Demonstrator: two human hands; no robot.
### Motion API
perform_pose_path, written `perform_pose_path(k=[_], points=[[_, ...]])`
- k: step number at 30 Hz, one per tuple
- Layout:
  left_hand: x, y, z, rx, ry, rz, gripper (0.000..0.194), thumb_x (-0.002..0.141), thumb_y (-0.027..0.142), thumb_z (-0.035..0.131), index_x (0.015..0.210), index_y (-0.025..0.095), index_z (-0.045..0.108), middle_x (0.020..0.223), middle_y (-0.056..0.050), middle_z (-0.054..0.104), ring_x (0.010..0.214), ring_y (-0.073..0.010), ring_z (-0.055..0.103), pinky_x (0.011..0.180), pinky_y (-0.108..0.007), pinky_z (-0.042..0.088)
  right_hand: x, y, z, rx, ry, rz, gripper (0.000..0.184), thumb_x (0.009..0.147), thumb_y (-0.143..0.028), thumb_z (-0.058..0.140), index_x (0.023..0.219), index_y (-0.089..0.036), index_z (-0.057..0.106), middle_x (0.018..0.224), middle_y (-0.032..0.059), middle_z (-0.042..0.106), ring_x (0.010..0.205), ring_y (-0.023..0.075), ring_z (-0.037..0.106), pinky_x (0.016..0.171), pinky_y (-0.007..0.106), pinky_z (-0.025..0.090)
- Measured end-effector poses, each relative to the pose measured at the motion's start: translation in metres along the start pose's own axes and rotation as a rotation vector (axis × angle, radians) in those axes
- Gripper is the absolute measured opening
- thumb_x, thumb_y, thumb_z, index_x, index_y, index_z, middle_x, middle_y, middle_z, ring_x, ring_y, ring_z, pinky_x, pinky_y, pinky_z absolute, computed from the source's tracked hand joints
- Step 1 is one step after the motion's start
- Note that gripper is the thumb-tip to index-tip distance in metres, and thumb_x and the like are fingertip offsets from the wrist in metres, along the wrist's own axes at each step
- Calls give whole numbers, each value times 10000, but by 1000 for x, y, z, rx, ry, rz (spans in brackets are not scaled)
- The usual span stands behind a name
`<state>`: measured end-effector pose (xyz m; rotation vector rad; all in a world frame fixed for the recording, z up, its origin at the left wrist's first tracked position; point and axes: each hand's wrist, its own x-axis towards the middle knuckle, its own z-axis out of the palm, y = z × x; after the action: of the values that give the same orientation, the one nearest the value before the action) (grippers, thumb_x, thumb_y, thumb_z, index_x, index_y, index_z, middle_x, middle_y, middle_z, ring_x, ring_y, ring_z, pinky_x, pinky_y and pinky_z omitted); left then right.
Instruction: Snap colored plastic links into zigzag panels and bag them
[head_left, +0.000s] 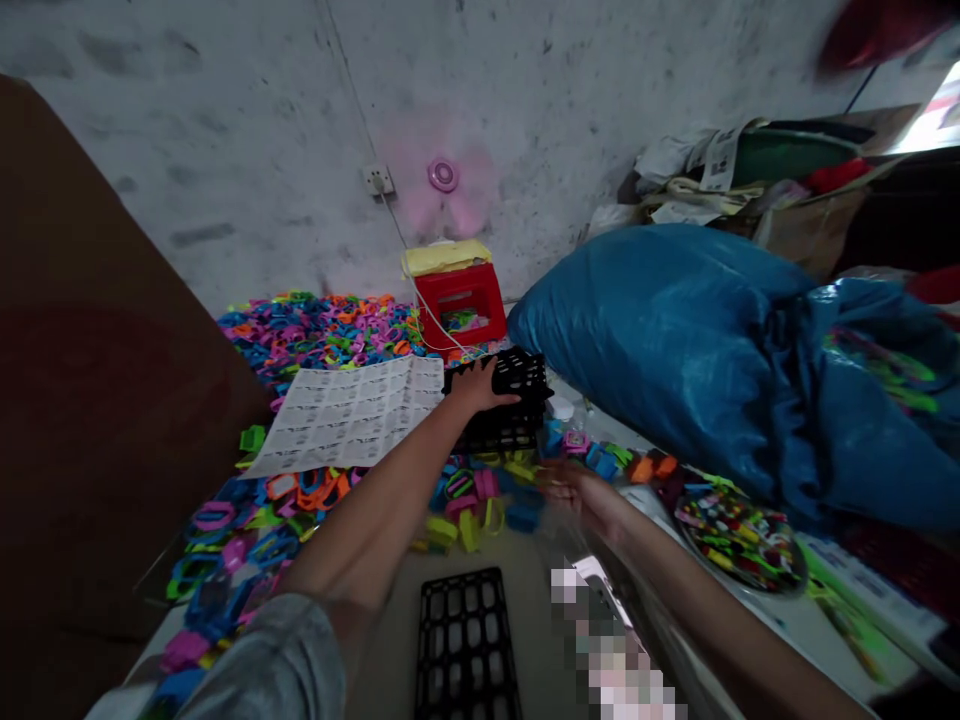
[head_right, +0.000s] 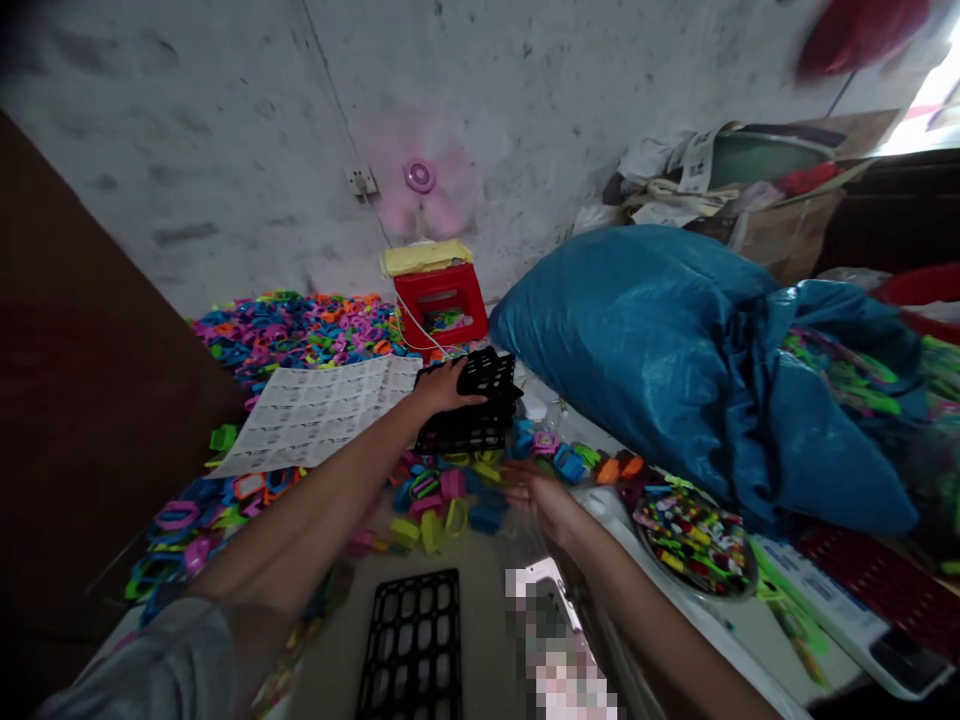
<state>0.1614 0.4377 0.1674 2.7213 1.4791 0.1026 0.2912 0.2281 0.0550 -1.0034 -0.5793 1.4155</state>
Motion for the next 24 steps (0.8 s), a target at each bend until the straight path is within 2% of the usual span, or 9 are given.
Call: perform_pose_path(k=[3, 6, 10, 13, 15, 17, 19, 21, 24], points=[[-3, -7, 1, -75, 60, -18, 930, 718, 826, 434, 1460, 283, 291, 1447, -166, 410, 1251, -388, 467, 972, -482, 398, -36, -11, -4, -161, -54, 101, 331, 714, -337, 711, 1006, -181, 693, 1013, 80, 720, 805, 183, 680, 761, 312, 516], [-8, -13, 3, -84, 144, 18, 678, 848, 691, 405, 1377, 268, 432, 1417, -130, 442, 1264, -332, 462, 984, -438, 406, -72, -21, -7, -281, -101, 49, 393, 707, -425, 717, 1023, -193, 691, 996, 81, 722, 843, 210, 674, 827, 357, 498], [-18, -13, -2, -67, 144, 71, 636, 897, 549, 457, 1436, 226, 358, 1460, -133, 405, 1323, -306, 404, 1079, -460, 315, -133, -26, -10, -454, -120, 7, 439, 801, -536, 605, 1098, -221, 676, 1018, 88, 706, 894, 230, 657, 854, 378, 500], [-51, -3, -11, -95, 166, 127, 625, 879, 430, 546, 1428, 185, 378, 1499, -149, 343, 1379, -307, 321, 1120, -472, 246, -191, -18, -12, -664, -228, 123, 416, 866, -555, 503, 1136, -287, 673, 1053, 84, 699, 932, 241, 651, 839, 361, 521], [-96, 4, -19, -187, 219, 183, 557, 862, 343, 574, 1372, 158, 450, 1446, -146, 408, 1330, -267, 394, 1104, -398, 292, -226, -3, -15, -849, -325, 221, 360, 868, -532, 508, 1131, -350, 675, 1133, 59, 687, 1023, 250, 636, 906, 356, 508], [-160, 10, -28, -336, 165, 258, 444, 882, 348, 537, 1287, 168, 526, 1307, -109, 544, 1206, -213, 513, 1026, -321, 382, -252, 22, -21, -1027, -382, 233, 342, 867, -491, 517, 1152, -372, 664, 1228, 38, 654, 1130, 256, 599, 993, 367, 468], [-236, 12, -34, -445, -80, 245, 316, 911, 397, 485, 1135, 223, 623, 1107, -37, 660, 1016, -186, 614, 894, -291, 459, -269, 56, -27, -1170, -399, 145, 381, 880, -439, 488, 1211, -327, 640, 1299, 55, 613, 1195, 263, 564, 1036, 398, 441], [-314, 12, -29, -508, -403, 215, 281, 911, 432, 490, 1040, 259, 670, 976, 3, 709, 874, -173, 654, 792, -268, 484, -277, 94, -33, -1318, -405, 12, 419, 889, -358, 460, 1265, -255, 612, 1341, 92, 576, 1243, 279, 526, 1068, 451, 406], [-410, 7, 1, -477, -646, 120, 247, 890, 394, 531, 1043, 277, 685, 1045, 4, 713, 944, -202, 660, 814, -291, 495, -281, 142, -41, -1524, -408, -136, 480, 842, -222, 468, 1310, -182, 571, 1361, 137, 548, 1256, 309, 509, 1060, 521, 392]])
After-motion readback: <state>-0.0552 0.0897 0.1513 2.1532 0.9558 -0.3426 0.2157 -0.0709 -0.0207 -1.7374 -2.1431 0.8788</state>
